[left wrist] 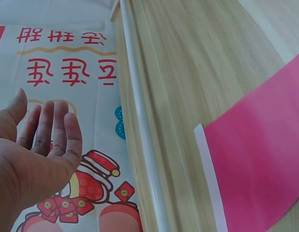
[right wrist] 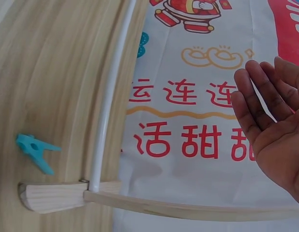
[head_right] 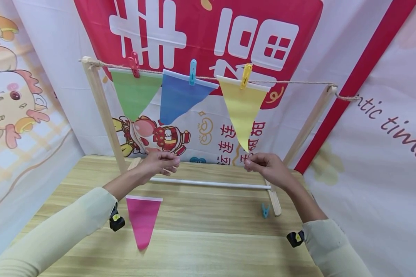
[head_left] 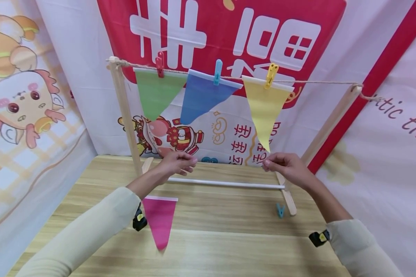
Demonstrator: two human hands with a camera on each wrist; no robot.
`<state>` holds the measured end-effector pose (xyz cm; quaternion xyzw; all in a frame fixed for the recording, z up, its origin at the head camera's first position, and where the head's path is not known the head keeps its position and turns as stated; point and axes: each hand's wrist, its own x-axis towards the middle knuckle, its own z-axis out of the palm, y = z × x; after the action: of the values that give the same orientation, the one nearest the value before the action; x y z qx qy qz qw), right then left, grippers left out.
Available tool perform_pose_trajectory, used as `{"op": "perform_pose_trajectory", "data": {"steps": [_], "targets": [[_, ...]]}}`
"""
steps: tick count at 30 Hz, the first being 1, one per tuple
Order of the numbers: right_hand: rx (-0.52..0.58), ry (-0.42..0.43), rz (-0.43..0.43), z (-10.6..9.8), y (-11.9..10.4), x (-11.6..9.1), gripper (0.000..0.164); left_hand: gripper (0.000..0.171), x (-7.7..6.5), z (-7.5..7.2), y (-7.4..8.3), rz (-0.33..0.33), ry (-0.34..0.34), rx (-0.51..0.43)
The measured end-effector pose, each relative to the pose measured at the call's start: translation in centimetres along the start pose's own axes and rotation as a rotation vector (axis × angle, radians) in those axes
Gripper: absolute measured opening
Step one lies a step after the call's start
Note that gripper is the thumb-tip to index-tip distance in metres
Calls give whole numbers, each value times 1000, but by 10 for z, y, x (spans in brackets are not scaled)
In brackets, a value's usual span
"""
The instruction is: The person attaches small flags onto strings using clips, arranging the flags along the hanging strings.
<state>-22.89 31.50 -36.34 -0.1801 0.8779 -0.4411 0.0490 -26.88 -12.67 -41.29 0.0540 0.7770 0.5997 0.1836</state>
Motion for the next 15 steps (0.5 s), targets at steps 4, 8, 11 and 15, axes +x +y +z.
{"op": "perform_pose_trajectory", "data": {"steps": [4, 8, 11, 15], "targets": [[-23, -25, 27, 0, 6, -3, 31, 41, 1, 1, -4, -6, -9, 8], [-32, -39, 42, 0, 12, -6, 31, 38, 1, 2, -5, -17, -14, 13], [-27, -44, 46, 1, 15, -7, 31, 38, -1, 2, -5, -21, -17, 8], [-25, -42, 51, 3, 18, -8, 30, 39, -2, 2, -7, -18, -21, 2]]}}
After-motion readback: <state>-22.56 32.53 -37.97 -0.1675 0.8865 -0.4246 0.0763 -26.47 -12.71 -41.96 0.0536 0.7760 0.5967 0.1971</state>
